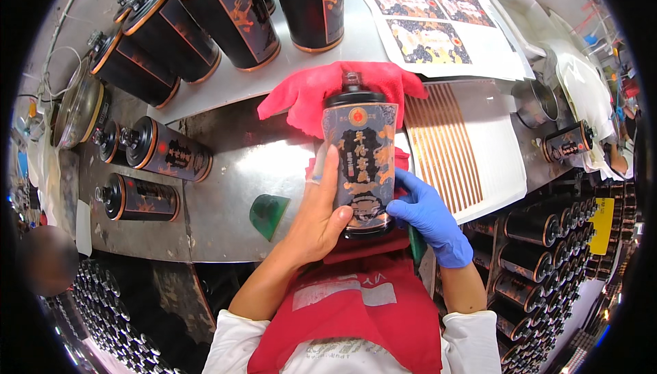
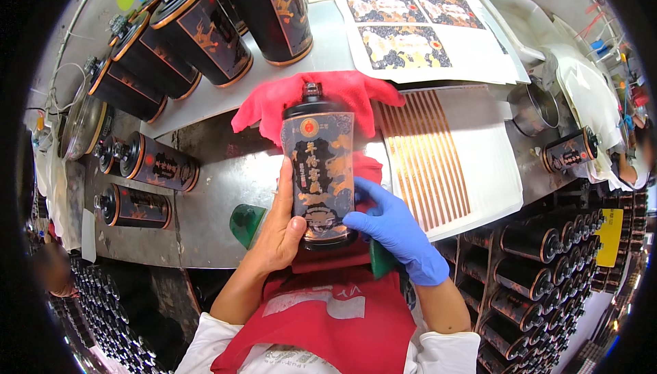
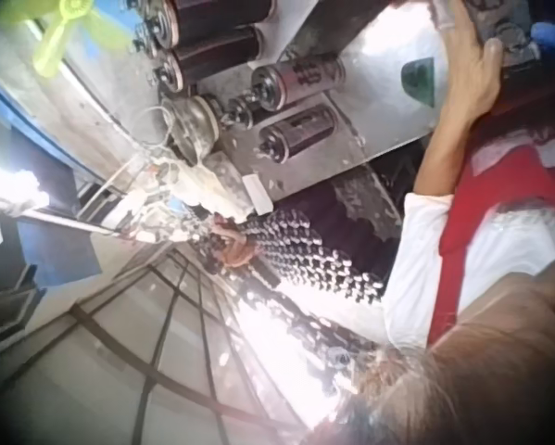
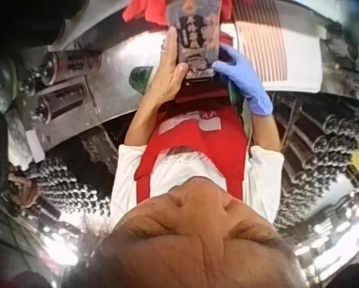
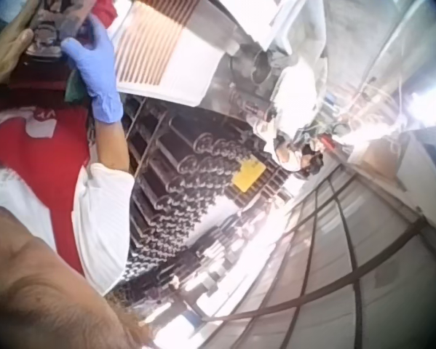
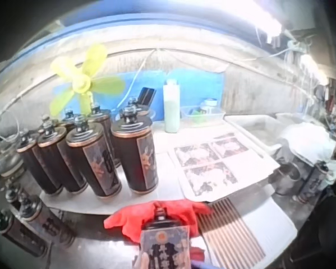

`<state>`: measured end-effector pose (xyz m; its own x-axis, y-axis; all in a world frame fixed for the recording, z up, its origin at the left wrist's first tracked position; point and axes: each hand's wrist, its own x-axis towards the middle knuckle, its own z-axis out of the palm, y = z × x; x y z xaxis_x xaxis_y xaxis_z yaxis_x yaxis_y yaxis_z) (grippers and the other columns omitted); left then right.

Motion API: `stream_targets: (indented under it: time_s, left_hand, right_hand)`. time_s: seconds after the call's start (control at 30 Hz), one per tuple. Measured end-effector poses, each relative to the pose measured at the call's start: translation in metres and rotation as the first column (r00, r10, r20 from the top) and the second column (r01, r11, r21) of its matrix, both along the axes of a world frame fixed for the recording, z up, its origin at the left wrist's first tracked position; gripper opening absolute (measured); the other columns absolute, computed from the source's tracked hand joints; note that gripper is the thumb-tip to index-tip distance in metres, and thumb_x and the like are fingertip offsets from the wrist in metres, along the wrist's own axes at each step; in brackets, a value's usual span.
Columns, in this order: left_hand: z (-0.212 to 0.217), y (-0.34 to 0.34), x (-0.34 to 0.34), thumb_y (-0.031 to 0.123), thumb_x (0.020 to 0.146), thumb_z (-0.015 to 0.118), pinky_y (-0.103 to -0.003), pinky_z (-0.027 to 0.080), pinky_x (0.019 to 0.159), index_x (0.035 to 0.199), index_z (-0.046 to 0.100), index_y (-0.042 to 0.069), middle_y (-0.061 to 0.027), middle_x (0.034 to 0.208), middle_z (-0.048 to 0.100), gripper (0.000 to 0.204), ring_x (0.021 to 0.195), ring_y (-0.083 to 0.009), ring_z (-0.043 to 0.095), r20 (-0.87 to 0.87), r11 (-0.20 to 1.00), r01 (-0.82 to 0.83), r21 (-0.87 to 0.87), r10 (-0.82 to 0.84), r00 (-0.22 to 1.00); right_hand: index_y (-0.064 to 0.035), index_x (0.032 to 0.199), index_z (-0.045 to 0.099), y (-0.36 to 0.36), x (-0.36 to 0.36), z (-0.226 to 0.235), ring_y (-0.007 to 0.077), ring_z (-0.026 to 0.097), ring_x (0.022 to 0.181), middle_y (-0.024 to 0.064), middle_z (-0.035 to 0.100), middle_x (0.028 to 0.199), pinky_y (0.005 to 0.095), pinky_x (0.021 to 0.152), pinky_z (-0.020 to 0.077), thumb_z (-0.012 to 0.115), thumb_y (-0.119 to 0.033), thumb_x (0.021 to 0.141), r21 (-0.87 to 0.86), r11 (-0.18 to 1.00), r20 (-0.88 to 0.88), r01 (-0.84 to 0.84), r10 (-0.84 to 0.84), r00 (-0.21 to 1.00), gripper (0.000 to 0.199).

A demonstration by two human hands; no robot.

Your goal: The person applies printed stickers and copper foil strips to black cylindrical cans. They wipe the cans with a green sponge, align and press the stickers, then wrap and smooth copper strips around the top and bottom rims. Finished cans are placed on a nearby shelf.

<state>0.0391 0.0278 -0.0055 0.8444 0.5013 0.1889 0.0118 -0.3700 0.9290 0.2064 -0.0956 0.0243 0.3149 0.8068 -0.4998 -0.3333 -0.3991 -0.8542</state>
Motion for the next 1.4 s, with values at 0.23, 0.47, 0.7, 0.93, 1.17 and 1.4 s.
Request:
stream_targets:
  time_s: [0.23, 0.47, 0.7, 0.93, 1.17, 1.4]
  left_hand:
    - [0.025, 0.015, 0.001, 0.05, 0.093, 0.031, -0.039, 0.011, 0.11, 0.14, 0.0, -0.011, -0.029, 0.147, 0.007, 0.082, 0.138, -0.0398, 0.007, 0.024, 0.995, -0.086, 0.042, 0.085, 0.996]
    - [0.026, 0.021, 0.027, 0.028, 0.091, 0.05, -0.036, 0.022, 0.106, 0.142, -0.007, -0.003, -0.026, 0.143, 0.024, 0.083, 0.132, -0.0348, 0.029, 0.037, 0.969, -0.053, -0.242, 0.064, 0.997]
    - [0.025, 0.033, 0.022, 0.029, 0.085, 0.056, -0.036, 0.024, 0.106, 0.142, -0.013, 0.0, -0.027, 0.141, 0.028, 0.094, 0.13, -0.0377, 0.031, -0.021, 0.976, -0.023, -0.217, 0.019, 1.0]
    - [0.031, 0.021, 0.004, 0.02, 0.08, 0.06, -0.04, 0.024, 0.106, 0.144, 0.002, -0.001, -0.0262, 0.141, 0.028, 0.088, 0.13, -0.0403, 0.029, -0.17, 0.974, -0.085, -0.208, 0.049, 0.984]
    - [-0.008, 0.02, -0.094, 0.024, 0.077, 0.067, -0.045, 0.03, 0.094, 0.125, 0.045, 0.0, -0.0264, 0.116, 0.047, 0.058, 0.106, -0.0405, 0.043, -0.394, 0.673, -0.354, 0.649, 0.696, 0.6]
    - [-0.009, 0.015, -0.101, 0.013, 0.074, 0.07, -0.041, 0.038, 0.087, 0.119, 0.05, 0.003, -0.0203, 0.103, 0.052, 0.051, 0.096, -0.0349, 0.049, -0.443, 0.837, -0.432, 0.337, 0.546, 0.711]
  right_hand:
    - [-0.0109, 0.14, 0.033, 0.0, 0.009, 0.024, 0.0051, 0.05, 0.063, 0.0059, 0.052, 0.106, 0.0193, 0.055, 0.0427, 0.073, -0.02, 0.075, 0.043, 0.997, 0.595, -0.061, 0.023, 0.803, 0.076]
    - [-0.0173, 0.147, 0.011, 0.043, 0.004, 0.022, 0.0328, 0.058, 0.096, 0.0176, 0.044, 0.12, 0.0382, 0.084, 0.0462, 0.069, -0.034, 0.077, 0.054, 0.958, 0.751, -0.281, 0.147, 0.644, 0.092]
    - [-0.0067, 0.142, 0.028, 0.048, 0.026, -0.005, 0.0141, 0.057, 0.075, 0.0133, 0.06, 0.099, 0.0249, 0.068, 0.0486, 0.052, -0.027, 0.086, -0.05, 0.983, 0.068, -0.175, 0.178, 0.982, 0.064]
    - [-0.0014, 0.117, 0.05, 0.002, 0.082, -0.01, 0.0146, 0.06, 0.083, 0.0055, 0.06, 0.093, 0.0289, 0.076, 0.0501, 0.062, -0.009, 0.083, 0.022, 0.96, -0.122, 0.281, -0.276, 0.953, 0.037]
    - [-0.0076, 0.11, 0.057, 0.045, 0.005, 0.086, 0.0217, 0.062, 0.08, 0.0074, 0.063, 0.092, 0.0342, 0.071, 0.0505, 0.066, -0.011, 0.078, 0.02, 0.827, 0.856, -0.562, 0.276, 0.437, 0.034]
    - [-0.0152, 0.1, 0.063, 0.134, 0.05, 0.092, 0.0238, 0.058, 0.076, 0.0045, 0.062, 0.084, 0.0354, 0.066, 0.0435, 0.063, -0.011, 0.075, 0.132, 0.803, 0.973, -0.581, -0.217, -0.08, 0.025]
